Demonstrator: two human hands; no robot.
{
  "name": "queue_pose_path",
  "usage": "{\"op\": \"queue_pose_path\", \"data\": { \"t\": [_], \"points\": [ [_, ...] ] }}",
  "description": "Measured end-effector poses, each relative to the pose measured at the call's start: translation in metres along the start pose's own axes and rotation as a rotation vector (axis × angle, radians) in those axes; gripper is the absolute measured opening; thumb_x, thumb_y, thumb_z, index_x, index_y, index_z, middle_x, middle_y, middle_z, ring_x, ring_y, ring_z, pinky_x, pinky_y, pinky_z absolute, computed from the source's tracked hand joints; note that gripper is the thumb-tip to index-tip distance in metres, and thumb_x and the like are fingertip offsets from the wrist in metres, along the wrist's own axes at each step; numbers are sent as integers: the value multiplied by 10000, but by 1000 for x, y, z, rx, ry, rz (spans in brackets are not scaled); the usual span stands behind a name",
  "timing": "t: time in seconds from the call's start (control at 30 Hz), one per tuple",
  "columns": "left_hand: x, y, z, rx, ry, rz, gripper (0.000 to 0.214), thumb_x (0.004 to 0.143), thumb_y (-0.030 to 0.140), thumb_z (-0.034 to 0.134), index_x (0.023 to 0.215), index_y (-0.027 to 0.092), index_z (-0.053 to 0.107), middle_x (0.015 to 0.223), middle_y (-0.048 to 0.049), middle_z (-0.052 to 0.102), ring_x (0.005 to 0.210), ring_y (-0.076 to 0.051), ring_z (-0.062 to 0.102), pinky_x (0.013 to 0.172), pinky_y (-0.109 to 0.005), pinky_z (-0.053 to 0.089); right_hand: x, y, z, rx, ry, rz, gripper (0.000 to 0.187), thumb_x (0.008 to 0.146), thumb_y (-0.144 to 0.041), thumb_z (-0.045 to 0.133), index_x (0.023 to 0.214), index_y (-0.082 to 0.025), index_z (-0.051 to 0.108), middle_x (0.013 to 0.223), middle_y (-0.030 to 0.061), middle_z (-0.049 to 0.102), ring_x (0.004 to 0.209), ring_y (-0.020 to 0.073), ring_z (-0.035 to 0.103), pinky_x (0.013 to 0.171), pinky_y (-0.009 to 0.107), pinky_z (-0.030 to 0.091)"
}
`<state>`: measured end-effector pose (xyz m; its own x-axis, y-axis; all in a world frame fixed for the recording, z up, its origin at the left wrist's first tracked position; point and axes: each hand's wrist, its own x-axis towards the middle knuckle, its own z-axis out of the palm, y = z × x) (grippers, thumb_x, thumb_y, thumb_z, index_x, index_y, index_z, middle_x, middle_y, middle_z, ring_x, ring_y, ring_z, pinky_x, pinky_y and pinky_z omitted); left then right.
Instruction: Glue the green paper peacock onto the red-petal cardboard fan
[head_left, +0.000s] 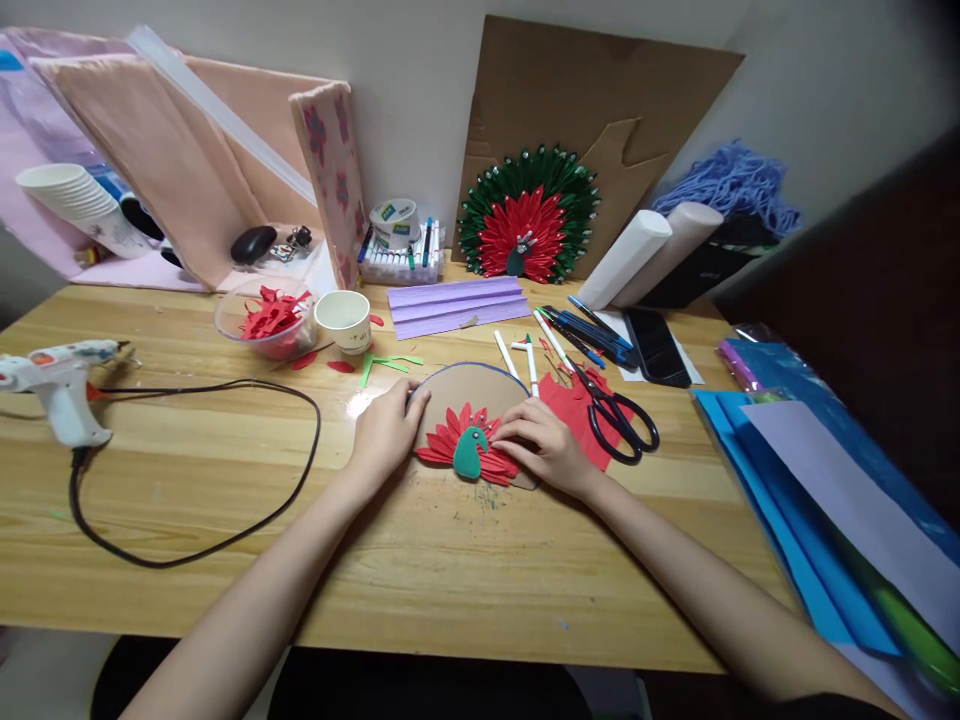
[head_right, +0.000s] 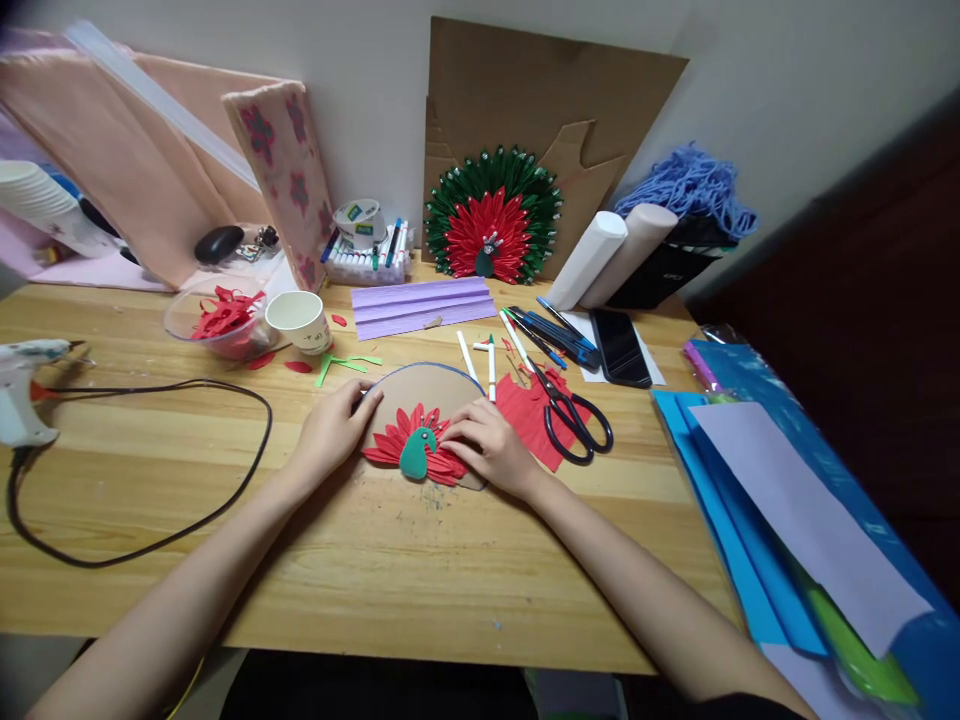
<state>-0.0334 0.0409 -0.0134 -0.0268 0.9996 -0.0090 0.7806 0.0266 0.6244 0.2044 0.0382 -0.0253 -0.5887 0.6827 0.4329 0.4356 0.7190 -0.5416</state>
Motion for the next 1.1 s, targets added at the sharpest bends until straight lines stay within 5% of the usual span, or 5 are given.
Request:
{"op": "queue_pose_path", "data": {
  "t": [0.33,1.1],
  "points": [
    [0,1,-1,5,-8,2,310,898,408,391,996,211,609,1020,-95,697,924,-265,631,735,-321,415,-2,5,-15,107,-85,41,143,829,-260,628,960,-219,668,917,67,638,882,187,555,800,363,457],
    [-2,6,-3,60,-34,-14,290,906,396,383,1014,231,596,1053,-52,692,955,-248,628,753,-312,426,-2,6,-16,138,-22,-25,143,791,-195,673,933,-204,681,821,53,686,783,168,593,718,330,486]
  ]
}}
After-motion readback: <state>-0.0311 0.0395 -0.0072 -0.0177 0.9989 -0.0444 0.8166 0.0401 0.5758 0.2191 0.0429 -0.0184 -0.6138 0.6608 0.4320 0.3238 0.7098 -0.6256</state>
